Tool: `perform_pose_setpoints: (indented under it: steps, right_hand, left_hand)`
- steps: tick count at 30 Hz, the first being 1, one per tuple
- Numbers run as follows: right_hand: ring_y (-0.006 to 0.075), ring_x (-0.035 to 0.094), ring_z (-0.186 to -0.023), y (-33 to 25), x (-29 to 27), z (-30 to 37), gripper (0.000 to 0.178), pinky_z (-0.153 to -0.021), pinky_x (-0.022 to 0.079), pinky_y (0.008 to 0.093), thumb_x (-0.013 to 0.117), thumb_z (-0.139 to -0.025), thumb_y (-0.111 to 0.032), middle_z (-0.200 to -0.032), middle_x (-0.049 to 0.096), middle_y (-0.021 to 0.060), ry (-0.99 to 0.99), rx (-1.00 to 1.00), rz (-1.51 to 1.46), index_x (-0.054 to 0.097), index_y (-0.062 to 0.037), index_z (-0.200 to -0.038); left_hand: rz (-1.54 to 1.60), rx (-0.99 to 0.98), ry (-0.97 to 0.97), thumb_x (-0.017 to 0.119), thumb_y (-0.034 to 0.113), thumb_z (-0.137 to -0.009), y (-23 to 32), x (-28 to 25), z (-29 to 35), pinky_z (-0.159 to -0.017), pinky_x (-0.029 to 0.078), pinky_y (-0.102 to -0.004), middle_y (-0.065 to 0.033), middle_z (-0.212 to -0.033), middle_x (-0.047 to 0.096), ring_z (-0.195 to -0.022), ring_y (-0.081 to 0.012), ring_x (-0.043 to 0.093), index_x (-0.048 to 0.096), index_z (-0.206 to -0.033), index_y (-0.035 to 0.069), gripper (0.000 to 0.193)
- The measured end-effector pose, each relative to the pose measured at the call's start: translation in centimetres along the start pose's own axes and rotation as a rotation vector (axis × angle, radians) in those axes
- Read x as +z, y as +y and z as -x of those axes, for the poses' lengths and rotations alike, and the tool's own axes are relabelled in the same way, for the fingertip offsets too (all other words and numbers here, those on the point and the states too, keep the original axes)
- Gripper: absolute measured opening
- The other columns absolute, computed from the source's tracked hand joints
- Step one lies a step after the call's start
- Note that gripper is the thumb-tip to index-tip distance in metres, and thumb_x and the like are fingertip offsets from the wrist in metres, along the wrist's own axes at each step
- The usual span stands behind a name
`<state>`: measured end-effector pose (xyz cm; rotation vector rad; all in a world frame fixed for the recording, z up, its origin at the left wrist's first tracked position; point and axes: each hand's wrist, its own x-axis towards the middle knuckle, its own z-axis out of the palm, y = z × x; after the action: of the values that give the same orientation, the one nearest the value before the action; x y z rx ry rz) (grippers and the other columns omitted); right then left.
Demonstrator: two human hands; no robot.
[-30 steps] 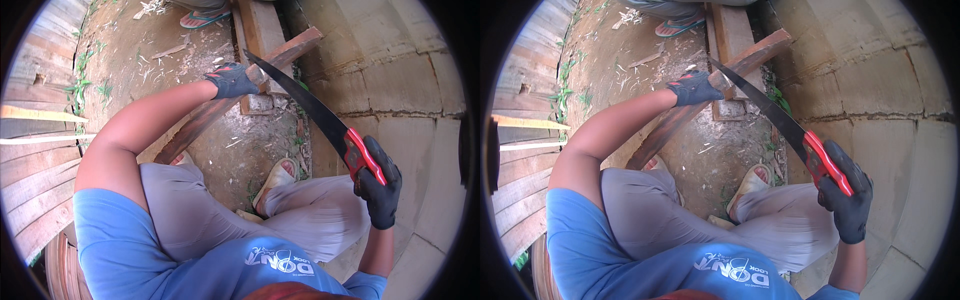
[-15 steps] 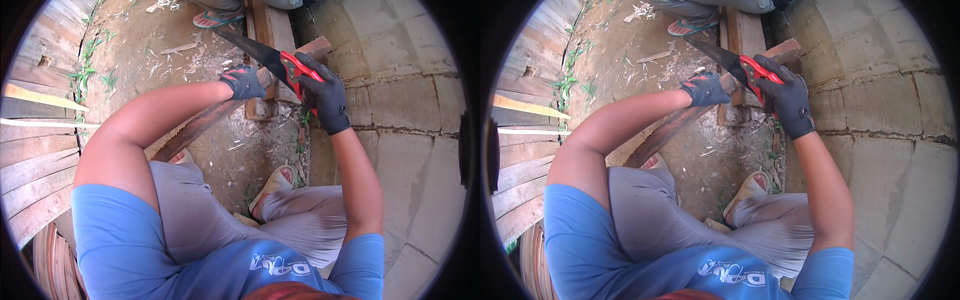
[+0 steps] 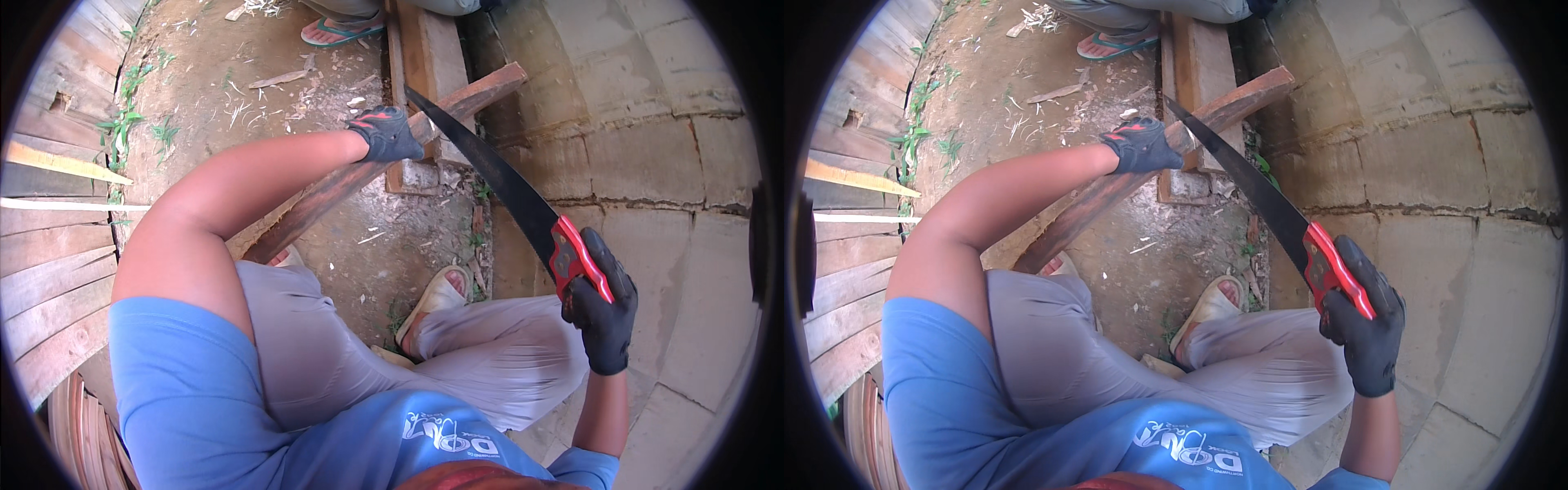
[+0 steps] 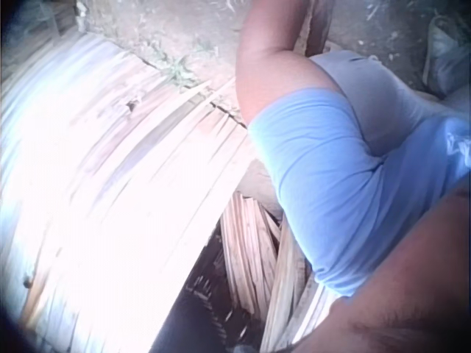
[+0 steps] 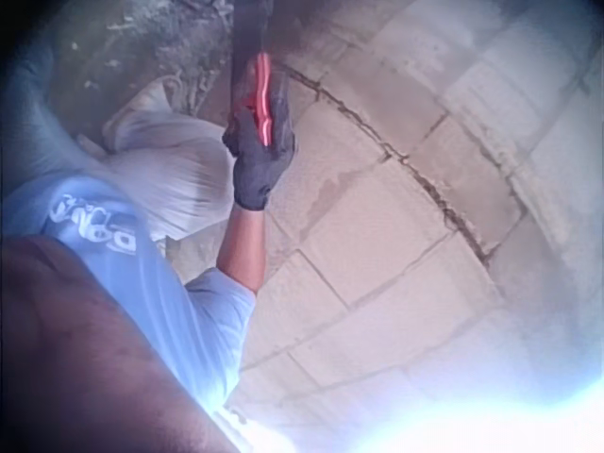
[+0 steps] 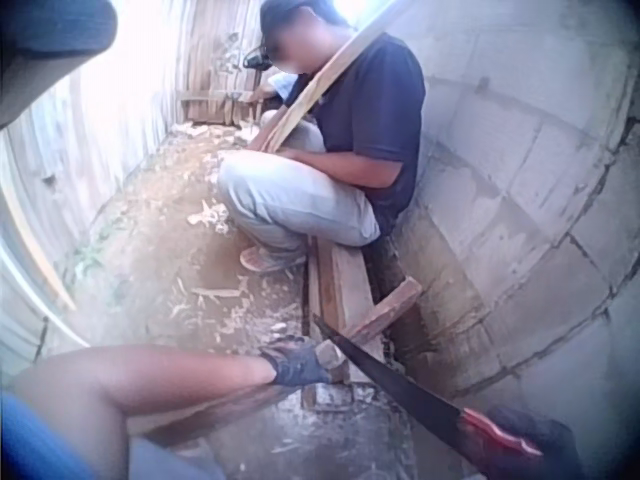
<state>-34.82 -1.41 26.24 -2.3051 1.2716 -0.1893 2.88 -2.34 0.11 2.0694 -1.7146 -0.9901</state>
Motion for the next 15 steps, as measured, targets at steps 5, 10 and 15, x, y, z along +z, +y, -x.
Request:
perform_pose_setpoints:
  steps: [5, 10, 15]
  right_hand:
    - [0.0259, 0.074, -0.106, -1.1, 0.0, -0.7, 0.056, -0.092, 0.058, 0.0378, 0.073, -0.089, -0.012, -0.134, 0.074, 0.0181, -0.022, -0.221, 0.106, 0.069, -0.0041, -0.144]
    - [0.0337, 0.076, -0.107, -2.6, 6.6, -8.8, 0.045, -0.092, 0.060, 0.0393, 0.074, -0.094, -0.013, -0.135, 0.074, 0.0159, -0.117, -0.321, -0.101, 0.072, -0.0111, -0.139]
    - [0.0342, 0.066, -0.128, 0.9, 15.3, -18.5, 0.044, -0.109, 0.050, 0.0488, 0.070, -0.095, -0.023, -0.141, 0.071, 0.0142, 0.168, -0.811, 0.296, 0.073, -0.0121, -0.138]
  left_hand:
    - [0.014, 0.007, -0.042, 0.076, 0.059, -0.083, 0.1, 0.5, -0.1, -0.086, 0.059, -0.0485, -0.0300, -0.104, 0.076, -0.095, -0.0412, 0.076, 0.076, -0.111, -0.008, 0.073]
    - [-0.006, -0.030, -0.033, 0.077, 0.058, -0.082, -0.4, 1.3, 0.2, -0.086, 0.059, -0.0484, -0.0289, -0.105, 0.077, -0.097, -0.0417, 0.077, 0.078, -0.110, -0.005, 0.069]
    - [-0.124, 0.133, -0.076, 0.070, 0.051, -0.089, 2.1, 0.8, -0.7, -0.090, 0.057, -0.0495, -0.0251, -0.108, 0.077, -0.103, -0.0421, 0.074, 0.072, -0.129, 0.007, 0.060]
